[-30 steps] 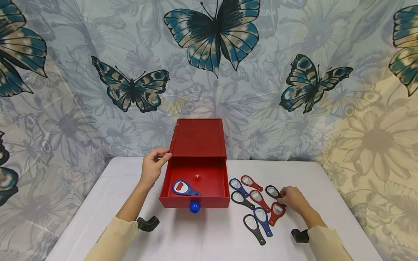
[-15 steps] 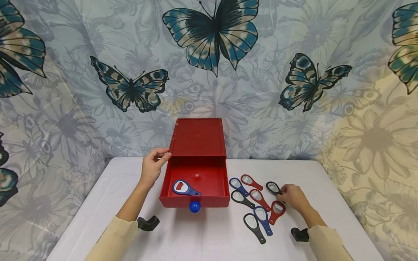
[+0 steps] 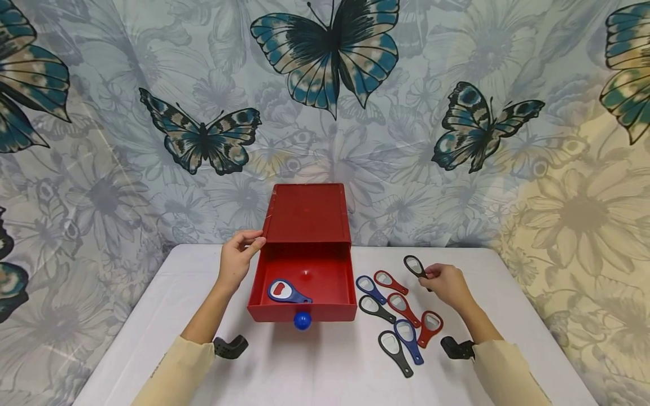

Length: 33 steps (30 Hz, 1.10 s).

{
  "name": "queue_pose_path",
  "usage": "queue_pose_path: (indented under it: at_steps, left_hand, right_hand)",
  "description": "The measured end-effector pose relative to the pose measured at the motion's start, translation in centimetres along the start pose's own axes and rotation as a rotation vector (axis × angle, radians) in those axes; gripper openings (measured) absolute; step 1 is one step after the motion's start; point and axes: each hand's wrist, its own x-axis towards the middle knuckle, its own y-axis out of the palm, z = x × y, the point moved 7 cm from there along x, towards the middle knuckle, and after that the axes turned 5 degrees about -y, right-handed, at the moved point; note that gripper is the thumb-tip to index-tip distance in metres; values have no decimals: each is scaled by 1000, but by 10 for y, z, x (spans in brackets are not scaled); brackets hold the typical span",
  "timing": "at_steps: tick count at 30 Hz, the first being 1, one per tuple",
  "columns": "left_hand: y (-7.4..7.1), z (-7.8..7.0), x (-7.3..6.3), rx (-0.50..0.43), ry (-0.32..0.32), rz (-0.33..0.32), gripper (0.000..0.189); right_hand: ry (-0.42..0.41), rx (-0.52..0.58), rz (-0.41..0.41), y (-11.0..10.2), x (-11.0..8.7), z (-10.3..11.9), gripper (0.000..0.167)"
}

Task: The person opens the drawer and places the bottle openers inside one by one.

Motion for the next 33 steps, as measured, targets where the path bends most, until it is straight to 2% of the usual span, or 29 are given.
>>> queue_pose_path:
  at_steps: [3,6,17,28,33]
  left_hand:
    - [0,12,5,-11,1,-4,26]
    - [0,15,5,-13,6,-1,27]
    - [0,15,6,-10,31,-2,25]
    - [0,15,6,-11,32,1,25]
    - [0,16,6,-24,18,5,25]
  right_hand:
    - [-18,18,-21,-6,2,14,31]
    - [-46,36,-46,-11,3,30,30]
    - [-155,61,-111,-37,10,88,27]
    - [-210,69,-118,-51,10,145,26]
    - [-239,106,-102,-53,9,171,25]
